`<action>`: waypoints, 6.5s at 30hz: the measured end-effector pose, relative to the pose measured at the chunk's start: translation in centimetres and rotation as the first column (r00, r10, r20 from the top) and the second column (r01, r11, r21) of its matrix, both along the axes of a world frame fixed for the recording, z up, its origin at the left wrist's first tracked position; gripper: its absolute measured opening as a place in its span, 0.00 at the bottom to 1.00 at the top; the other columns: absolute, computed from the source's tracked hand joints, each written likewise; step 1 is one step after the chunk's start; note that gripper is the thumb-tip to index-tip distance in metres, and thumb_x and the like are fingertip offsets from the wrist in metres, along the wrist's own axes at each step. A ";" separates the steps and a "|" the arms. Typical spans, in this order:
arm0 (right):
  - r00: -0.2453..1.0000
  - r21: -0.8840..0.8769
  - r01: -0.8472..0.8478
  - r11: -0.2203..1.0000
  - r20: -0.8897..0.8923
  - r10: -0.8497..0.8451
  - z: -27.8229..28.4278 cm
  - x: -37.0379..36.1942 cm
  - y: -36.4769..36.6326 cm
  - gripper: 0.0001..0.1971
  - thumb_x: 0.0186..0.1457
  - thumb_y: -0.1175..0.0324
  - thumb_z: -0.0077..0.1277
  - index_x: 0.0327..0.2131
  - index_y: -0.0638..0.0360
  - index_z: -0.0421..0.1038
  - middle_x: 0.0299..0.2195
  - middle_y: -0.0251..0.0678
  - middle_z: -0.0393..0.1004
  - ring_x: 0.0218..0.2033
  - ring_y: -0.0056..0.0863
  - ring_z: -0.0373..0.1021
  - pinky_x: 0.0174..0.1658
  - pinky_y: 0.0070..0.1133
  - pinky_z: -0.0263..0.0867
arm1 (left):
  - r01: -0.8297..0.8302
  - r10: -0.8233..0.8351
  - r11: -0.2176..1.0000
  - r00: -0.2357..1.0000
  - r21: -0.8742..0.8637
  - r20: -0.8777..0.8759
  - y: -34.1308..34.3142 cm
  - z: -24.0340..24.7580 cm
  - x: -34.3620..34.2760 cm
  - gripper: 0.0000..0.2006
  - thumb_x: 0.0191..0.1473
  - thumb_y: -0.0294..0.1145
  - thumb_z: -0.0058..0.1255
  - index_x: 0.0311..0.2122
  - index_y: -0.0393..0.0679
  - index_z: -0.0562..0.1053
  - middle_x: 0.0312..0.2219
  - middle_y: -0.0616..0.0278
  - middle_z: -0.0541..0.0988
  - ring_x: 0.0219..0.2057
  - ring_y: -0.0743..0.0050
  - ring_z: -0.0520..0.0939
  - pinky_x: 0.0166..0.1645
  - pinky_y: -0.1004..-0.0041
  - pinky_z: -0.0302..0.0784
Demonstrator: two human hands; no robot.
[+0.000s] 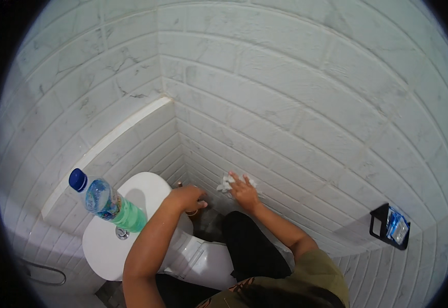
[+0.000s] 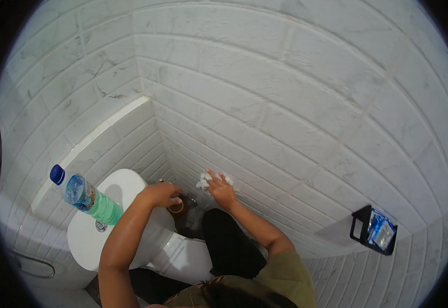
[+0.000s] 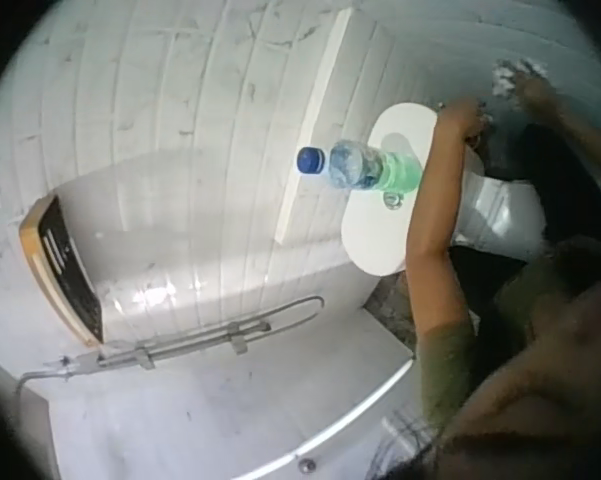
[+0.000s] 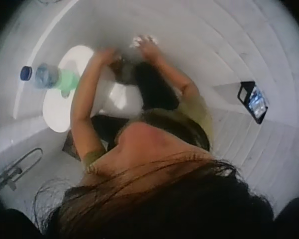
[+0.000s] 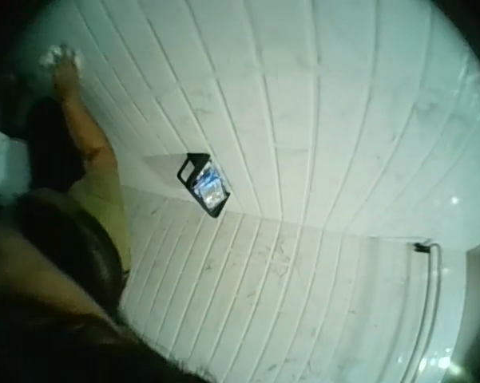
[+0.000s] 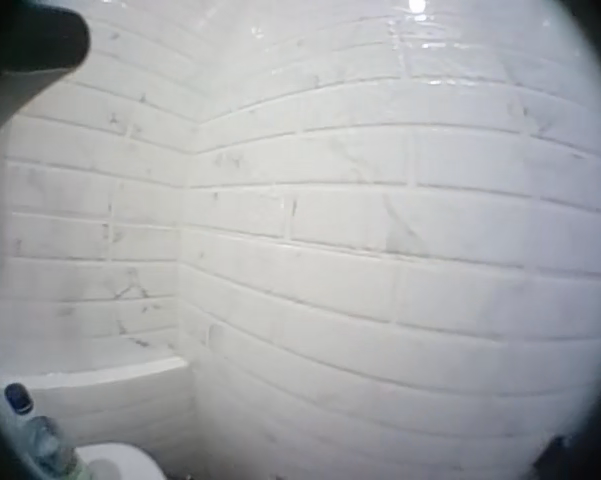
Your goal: The person wipes the white tiled bathroom wall with a white cloth, then uses a handheld shower head to rinse the wall and the toilet area.
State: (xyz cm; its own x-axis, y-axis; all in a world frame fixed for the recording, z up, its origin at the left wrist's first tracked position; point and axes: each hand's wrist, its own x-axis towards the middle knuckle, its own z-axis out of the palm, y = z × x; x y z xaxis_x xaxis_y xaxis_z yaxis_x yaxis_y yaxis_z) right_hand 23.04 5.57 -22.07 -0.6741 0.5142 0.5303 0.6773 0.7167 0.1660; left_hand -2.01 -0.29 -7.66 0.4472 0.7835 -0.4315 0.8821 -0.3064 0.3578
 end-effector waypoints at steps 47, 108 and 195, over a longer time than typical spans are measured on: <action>0.866 0.409 0.359 0.839 -0.482 -0.135 25.9 1.5 -3.1 0.22 0.42 0.81 0.48 0.42 0.50 0.76 0.50 0.37 0.71 0.63 0.44 0.53 0.64 0.46 0.14 | -0.046 0.048 0.998 0.998 -0.042 0.049 1.3 -1.6 -0.7 0.29 0.51 0.52 0.50 0.52 0.40 0.69 0.49 0.47 0.73 0.51 0.48 0.73 0.54 0.60 0.68; 0.757 0.604 0.623 0.498 -0.626 -0.188 44.9 8.4 -5.9 0.26 0.43 0.75 0.52 0.51 0.48 0.71 0.60 0.42 0.57 0.65 0.39 0.46 0.63 0.47 0.42 | 0.089 -0.123 0.982 0.970 0.164 0.210 1.0 -2.0 -1.2 0.26 0.54 0.50 0.49 0.52 0.41 0.70 0.45 0.50 0.76 0.48 0.52 0.76 0.52 0.63 0.69; 0.985 0.150 -0.158 0.976 0.095 0.145 -6.5 -18.8 12.2 0.15 0.50 0.71 0.44 0.42 0.64 0.70 0.51 0.42 0.65 0.58 0.40 0.57 0.49 0.32 0.64 | -0.087 0.086 0.996 0.995 -0.019 -0.049 -1.2 0.1 0.2 0.19 0.52 0.48 0.50 0.44 0.47 0.74 0.39 0.53 0.78 0.43 0.53 0.78 0.46 0.58 0.72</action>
State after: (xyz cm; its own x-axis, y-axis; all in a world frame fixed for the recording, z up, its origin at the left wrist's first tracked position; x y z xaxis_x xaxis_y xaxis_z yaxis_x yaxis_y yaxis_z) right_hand 4.25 17.81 -28.55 -0.7825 0.3181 0.5352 0.5423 0.7705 0.3349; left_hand -1.77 -1.51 -7.53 0.3563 0.8089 -0.4678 0.9214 -0.2209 0.3198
